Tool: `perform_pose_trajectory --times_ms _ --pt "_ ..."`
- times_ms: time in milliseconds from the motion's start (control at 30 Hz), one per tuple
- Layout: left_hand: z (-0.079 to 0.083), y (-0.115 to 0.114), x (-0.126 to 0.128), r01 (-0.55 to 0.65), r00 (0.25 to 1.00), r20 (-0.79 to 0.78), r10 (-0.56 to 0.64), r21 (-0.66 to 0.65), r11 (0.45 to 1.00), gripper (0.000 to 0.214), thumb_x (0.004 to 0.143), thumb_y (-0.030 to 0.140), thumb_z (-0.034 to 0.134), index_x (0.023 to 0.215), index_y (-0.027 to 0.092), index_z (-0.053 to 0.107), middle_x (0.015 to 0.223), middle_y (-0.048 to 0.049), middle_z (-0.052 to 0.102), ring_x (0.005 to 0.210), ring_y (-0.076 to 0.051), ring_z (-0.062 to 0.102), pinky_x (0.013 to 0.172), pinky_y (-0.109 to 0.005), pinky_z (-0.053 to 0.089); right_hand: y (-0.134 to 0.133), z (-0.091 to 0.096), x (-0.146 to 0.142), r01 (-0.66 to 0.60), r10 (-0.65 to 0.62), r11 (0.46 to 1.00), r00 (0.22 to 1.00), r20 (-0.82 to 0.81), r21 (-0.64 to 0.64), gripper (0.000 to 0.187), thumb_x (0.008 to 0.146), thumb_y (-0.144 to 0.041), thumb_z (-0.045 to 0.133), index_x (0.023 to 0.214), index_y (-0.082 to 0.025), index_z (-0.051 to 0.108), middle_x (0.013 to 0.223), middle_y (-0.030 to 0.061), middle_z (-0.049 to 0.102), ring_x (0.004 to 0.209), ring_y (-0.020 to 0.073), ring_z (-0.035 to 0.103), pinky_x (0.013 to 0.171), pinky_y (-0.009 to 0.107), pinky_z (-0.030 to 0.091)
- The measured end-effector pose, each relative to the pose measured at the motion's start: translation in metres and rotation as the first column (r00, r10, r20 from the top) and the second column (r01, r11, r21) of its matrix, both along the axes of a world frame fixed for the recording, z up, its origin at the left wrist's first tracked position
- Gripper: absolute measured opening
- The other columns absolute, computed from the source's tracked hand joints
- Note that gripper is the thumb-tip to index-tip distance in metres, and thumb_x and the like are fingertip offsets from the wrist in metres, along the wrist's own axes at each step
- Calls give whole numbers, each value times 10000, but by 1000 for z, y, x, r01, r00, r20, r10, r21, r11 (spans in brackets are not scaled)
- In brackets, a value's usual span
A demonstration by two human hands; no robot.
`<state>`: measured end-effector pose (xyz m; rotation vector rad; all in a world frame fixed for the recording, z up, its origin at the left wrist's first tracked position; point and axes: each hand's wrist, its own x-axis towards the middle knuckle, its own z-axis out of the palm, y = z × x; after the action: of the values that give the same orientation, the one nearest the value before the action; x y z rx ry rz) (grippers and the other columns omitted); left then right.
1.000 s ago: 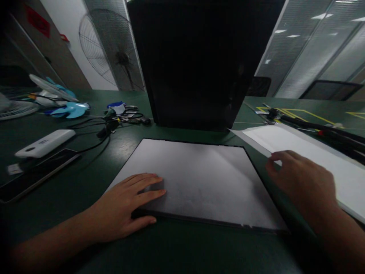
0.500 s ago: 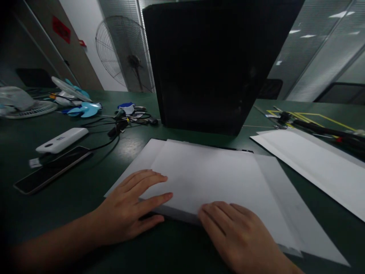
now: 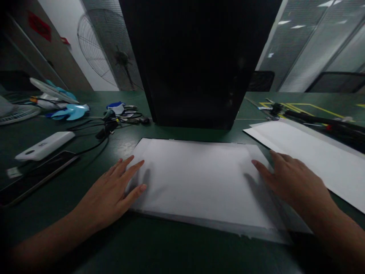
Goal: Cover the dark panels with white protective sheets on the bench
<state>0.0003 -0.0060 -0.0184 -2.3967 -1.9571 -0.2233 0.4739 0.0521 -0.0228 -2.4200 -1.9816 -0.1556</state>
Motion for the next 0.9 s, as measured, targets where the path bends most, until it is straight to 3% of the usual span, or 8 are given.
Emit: perform_pose_trajectory --times_ms 100,300,467,700,900 --pt "-2 1 2 7 1000 -5 -8 -32 999 745 998 677 407 1575 215 497 1685 -148 401 1522 -435 401 1173 -640 424 7 -5 14 73 -76 990 997 -24 -118 832 981 -775 284 1417 -151 620 1195 210 724 1070 392 704 895 523 562" --pt "2 -4 7 27 999 -25 -28 -41 999 728 997 665 412 1580 237 495 1696 -115 391 1532 -411 395 1197 -614 408 -8 -4 -18 -2 0 999 997 -78 -37 819 982 -741 342 1469 -131 591 1364 191 679 1157 364 688 1007 511 542" --pt "6 -5 11 26 999 -34 -30 -105 994 808 940 725 492 1595 253 479 1695 -122 387 1527 -432 394 1196 -633 399 -20 -10 -33 -52 48 998 995 -85 -38 928 947 -821 331 1573 -154 491 1583 151 518 1318 389 609 1118 590 489" --pt "-1 -3 4 103 995 6 -103 -30 994 724 950 729 509 1516 282 578 1644 -129 473 1484 -448 456 1159 -679 417 -29 4 -46 -39 30 996 994 -104 -86 948 979 -794 288 1603 -97 442 1471 238 599 1216 428 671 1016 632 547" --pt "-4 -1 3 107 994 -21 -107 -16 994 634 986 666 506 1493 296 597 1632 -120 491 1482 -415 472 1178 -674 408 -29 10 -51 -72 68 997 977 -201 -14 826 1008 -682 383 1614 -122 427 1536 205 552 1294 406 627 1103 590 494"
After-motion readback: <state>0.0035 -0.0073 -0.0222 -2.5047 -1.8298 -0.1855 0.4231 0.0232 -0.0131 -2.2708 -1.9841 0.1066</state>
